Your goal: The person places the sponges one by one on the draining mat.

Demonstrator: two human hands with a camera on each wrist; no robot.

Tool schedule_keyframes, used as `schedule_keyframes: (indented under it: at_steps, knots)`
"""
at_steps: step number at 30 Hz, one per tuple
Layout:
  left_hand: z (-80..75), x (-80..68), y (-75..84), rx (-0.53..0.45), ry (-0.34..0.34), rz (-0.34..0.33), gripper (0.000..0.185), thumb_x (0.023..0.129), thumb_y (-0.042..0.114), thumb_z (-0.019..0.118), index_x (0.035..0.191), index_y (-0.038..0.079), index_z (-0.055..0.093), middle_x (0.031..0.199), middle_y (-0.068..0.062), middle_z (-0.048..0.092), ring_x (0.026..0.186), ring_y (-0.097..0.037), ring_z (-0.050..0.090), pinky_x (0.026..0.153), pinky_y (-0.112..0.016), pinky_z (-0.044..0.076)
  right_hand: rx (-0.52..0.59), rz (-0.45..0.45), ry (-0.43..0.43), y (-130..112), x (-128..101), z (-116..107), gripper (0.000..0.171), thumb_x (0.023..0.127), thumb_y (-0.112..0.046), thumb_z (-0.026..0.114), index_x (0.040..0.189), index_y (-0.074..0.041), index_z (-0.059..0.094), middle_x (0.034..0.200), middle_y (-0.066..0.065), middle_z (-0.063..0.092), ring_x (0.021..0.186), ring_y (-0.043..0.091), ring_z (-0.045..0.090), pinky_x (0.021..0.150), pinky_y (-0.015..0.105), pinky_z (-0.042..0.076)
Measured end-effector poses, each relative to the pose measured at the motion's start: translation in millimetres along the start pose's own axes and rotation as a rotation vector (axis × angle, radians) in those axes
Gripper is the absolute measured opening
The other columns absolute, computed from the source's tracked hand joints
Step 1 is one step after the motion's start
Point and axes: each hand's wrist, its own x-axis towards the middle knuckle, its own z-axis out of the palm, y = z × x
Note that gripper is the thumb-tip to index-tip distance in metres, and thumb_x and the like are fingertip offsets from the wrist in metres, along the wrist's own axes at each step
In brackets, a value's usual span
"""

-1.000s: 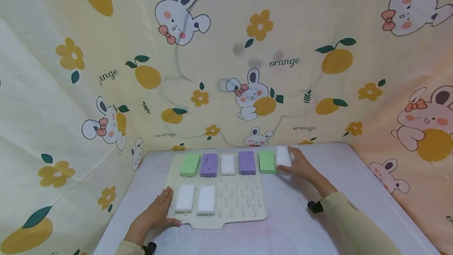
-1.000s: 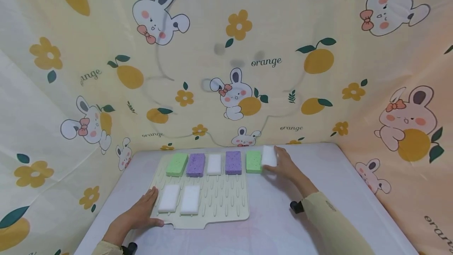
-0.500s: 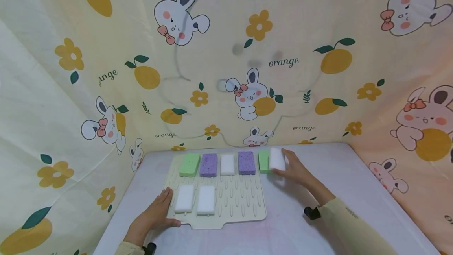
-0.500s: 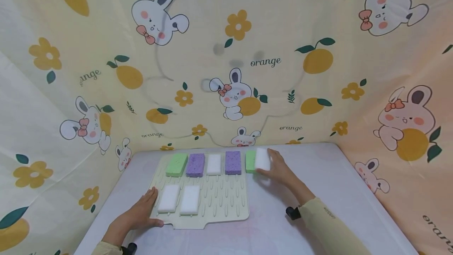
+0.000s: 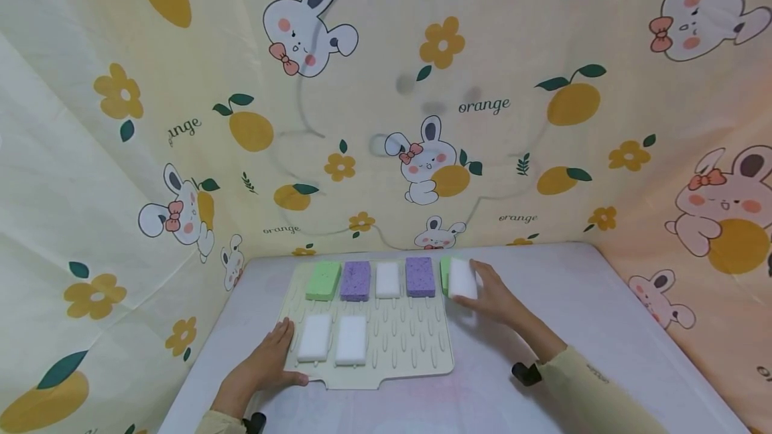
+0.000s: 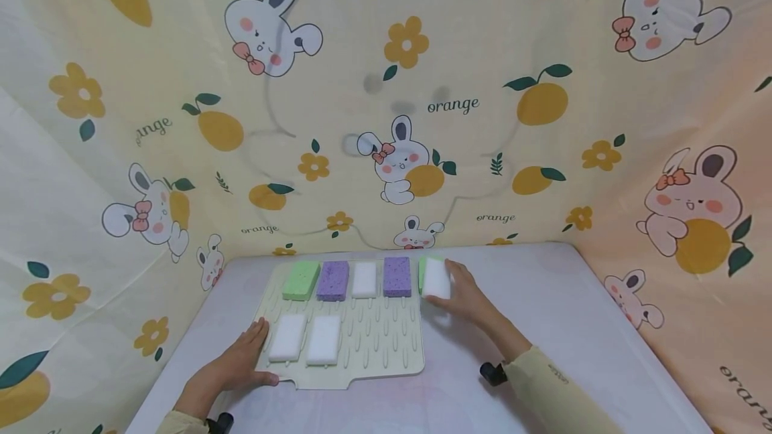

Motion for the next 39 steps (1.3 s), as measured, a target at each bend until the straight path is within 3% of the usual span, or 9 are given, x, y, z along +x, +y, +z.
schedule_keyframes:
  at_steps: [8, 19, 28, 39]
  knots:
    - [0.7, 0.6, -0.9, 0.006, 0.011, 0.001, 0.134, 0.072, 0.053, 0.096, 0.160, -0.019, 0.025, 0.169, -0.039, 0.022, 0.159, -0.053, 0.022, 0.132, -0.061, 0.023, 0.017, 0.005, -0.024, -8, -9, 8, 0.119, 0.087, -0.052, 0.088, 0.168, 0.004, 0.021, 0.171, 0.032, 0.023, 0.157, 0.054, 0.025, 0.126, 0.069, 0.027]
    - [0.6, 1.3, -2.2, 0.001, 0.010, 0.005, 0.135, 0.072, 0.053, 0.096, 0.160, -0.019, 0.024, 0.169, -0.039, 0.021, 0.159, -0.053, 0.021, 0.132, -0.061, 0.022, 0.048, -0.039, -0.037, -22, -18, 22, 0.114, 0.089, -0.043, 0.090, 0.167, 0.005, 0.022, 0.169, 0.032, 0.027, 0.154, 0.054, 0.032, 0.123, 0.069, 0.035]
    - [2.2, 0.9, -2.7, -0.001, 0.006, 0.001, 0.134, 0.073, 0.054, 0.095, 0.161, -0.019, 0.024, 0.170, -0.038, 0.021, 0.160, -0.052, 0.021, 0.132, -0.060, 0.022, 0.084, -0.064, -0.058, -29, -27, 32, 0.115, 0.086, -0.044, 0.091, 0.168, 0.003, 0.024, 0.170, 0.030, 0.028, 0.157, 0.052, 0.027, 0.125, 0.069, 0.029]
    - [0.4, -0.1, -0.5, -0.011, 0.008, -0.006, 0.135, 0.072, 0.053, 0.096, 0.161, -0.019, 0.023, 0.170, -0.039, 0.021, 0.159, -0.053, 0.021, 0.132, -0.061, 0.022, 0.102, -0.070, -0.094, -43, -36, 46, 0.114, 0.086, -0.043, 0.092, 0.169, -0.002, 0.025, 0.172, 0.025, 0.028, 0.157, 0.050, 0.029, 0.124, 0.069, 0.032]
